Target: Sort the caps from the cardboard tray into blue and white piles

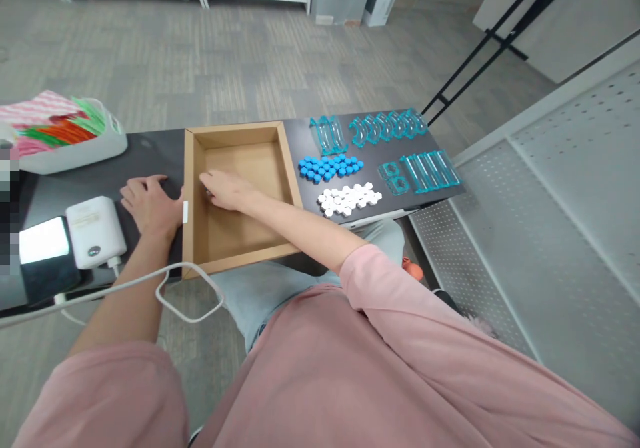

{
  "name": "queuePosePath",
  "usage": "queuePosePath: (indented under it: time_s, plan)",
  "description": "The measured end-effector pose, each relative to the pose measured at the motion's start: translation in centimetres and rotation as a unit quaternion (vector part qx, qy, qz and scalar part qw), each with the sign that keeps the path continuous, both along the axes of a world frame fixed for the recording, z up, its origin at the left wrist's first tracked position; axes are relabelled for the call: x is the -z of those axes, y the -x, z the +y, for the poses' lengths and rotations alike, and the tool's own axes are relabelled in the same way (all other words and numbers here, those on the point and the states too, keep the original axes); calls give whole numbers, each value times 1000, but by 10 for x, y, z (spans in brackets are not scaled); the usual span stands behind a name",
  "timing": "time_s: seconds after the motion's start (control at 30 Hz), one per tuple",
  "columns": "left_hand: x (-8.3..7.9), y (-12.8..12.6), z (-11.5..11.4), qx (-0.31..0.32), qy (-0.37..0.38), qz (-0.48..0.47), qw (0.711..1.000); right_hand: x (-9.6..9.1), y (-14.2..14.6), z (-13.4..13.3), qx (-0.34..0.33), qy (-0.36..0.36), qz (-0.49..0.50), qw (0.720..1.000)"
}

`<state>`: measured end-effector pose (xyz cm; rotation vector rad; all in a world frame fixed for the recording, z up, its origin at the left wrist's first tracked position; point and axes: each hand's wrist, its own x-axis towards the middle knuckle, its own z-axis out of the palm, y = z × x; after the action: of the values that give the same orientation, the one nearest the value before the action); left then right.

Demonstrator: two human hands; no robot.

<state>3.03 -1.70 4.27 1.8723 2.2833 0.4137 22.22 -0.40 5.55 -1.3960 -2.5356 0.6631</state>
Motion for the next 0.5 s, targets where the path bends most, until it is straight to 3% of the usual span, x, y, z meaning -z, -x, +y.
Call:
queuePosePath:
  time_s: [0.17,0.27,0.37,0.5]
  plan:
    - [-4,-4,-2,-1,7,9,1000,-17,-6,-13,-22,-3,14,1000]
    - [-6,-5,-3,-8,9,5,1000,-39,-29,-35,-66,-45,111,991]
    - [-6,-6,-2,-8,10,5,1000,-64,-76,-66,-81,-82,257,960]
    - [-4,-5,0,-12,10,3,1000,-77,-176,-110,23,-133,318,938]
